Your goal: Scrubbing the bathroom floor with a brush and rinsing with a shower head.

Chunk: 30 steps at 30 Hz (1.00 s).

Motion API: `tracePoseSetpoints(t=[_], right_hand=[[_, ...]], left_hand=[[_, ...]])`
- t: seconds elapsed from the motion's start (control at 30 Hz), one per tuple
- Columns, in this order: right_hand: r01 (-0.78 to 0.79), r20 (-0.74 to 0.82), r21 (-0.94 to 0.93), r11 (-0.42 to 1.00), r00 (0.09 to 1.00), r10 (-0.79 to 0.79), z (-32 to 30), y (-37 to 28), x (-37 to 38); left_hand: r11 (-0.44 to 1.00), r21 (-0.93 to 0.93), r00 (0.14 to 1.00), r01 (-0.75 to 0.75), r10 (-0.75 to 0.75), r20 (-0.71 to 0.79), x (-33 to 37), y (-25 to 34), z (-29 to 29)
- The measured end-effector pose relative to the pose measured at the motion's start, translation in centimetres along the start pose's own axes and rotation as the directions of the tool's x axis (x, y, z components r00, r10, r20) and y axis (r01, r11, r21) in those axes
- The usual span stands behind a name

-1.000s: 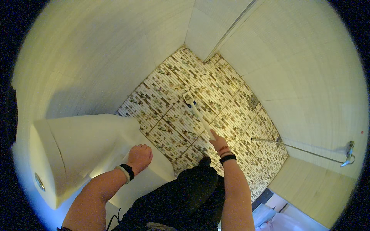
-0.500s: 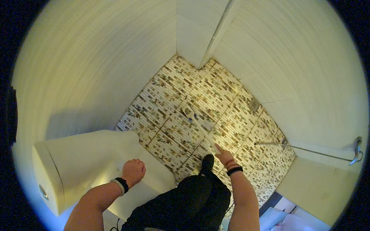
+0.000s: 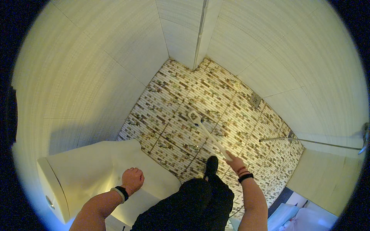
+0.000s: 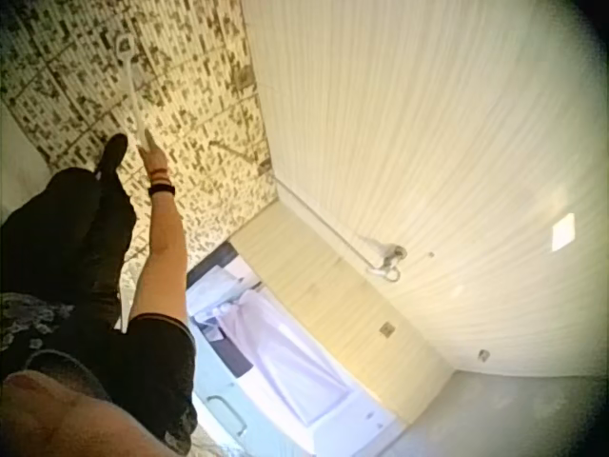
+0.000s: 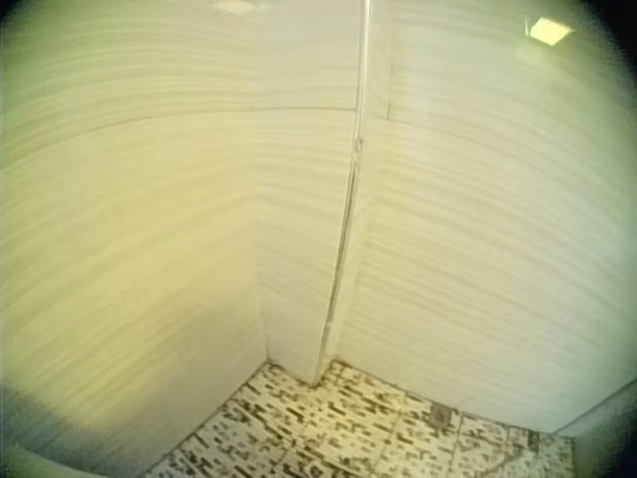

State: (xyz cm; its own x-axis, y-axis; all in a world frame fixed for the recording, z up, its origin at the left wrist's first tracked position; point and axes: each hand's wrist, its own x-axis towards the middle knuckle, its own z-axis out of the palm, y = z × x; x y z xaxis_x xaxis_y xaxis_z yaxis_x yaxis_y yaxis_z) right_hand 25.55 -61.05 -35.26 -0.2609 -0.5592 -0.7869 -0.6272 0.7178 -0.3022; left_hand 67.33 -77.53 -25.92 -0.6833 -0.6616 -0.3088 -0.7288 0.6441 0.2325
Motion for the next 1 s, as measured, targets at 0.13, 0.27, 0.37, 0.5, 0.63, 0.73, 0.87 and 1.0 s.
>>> tracePoseSetpoints(t=[0.13, 0.27, 0.37, 0.5, 0.63, 0.73, 0.87, 1.0], right_hand=[[-0.103, 0.043, 0.139, 0.985, 0.994, 0.098, 0.7, 2.4, -1.1], [0.033, -0.012, 0.133, 0.991, 0.999, -0.031, 1.2, -1.0, 2.8], [0.111, -0.058, 0.088, 0.99, 0.993, -0.106, 0.4, -5.6, 6.0], [0.074, -0.032, 0.133, 0.988, 0.997, -0.07, -1.6, -9.8, 6.9], [0.042, -0.009, 0.189, 0.981, 0.999, -0.041, -1.3, -7.3, 5.3], [-0.001, -0.061, 0.188, 0.982, 0.998, 0.013, -0.4, -3.7, 2.3], [-0.025, -0.097, 0.207, 0.978, 0.994, 0.046, 2.2, 0.5, -1.4], [-0.105, -0.041, 0.252, 0.962, 0.992, 0.119, 2.4, 0.2, -2.5]], left_hand=[[1.0, 0.019, 1.0, 0.004, -0.004, 0.012, -0.1, 0.1, 0.2], [1.0, -0.019, 1.0, 0.001, -0.001, 0.001, 0.2, 0.1, 0.0], [0.999, 0.037, 1.0, 0.016, -0.016, 0.004, -0.1, 0.0, 0.5], [0.999, 0.034, 1.0, 0.0, 0.001, -0.011, 0.0, 0.3, 0.1], [0.999, 0.041, 0.999, 0.001, 0.001, -0.035, -0.1, 0.2, 0.0], [1.0, 0.024, 1.0, -0.009, 0.009, -0.014, -0.1, 0.1, 0.0], [1.0, 0.02, 1.0, -0.003, 0.003, -0.028, 0.0, 0.3, 0.1], [1.0, 0.019, 0.999, 0.003, -0.003, -0.042, 0.0, 0.4, -0.3]])
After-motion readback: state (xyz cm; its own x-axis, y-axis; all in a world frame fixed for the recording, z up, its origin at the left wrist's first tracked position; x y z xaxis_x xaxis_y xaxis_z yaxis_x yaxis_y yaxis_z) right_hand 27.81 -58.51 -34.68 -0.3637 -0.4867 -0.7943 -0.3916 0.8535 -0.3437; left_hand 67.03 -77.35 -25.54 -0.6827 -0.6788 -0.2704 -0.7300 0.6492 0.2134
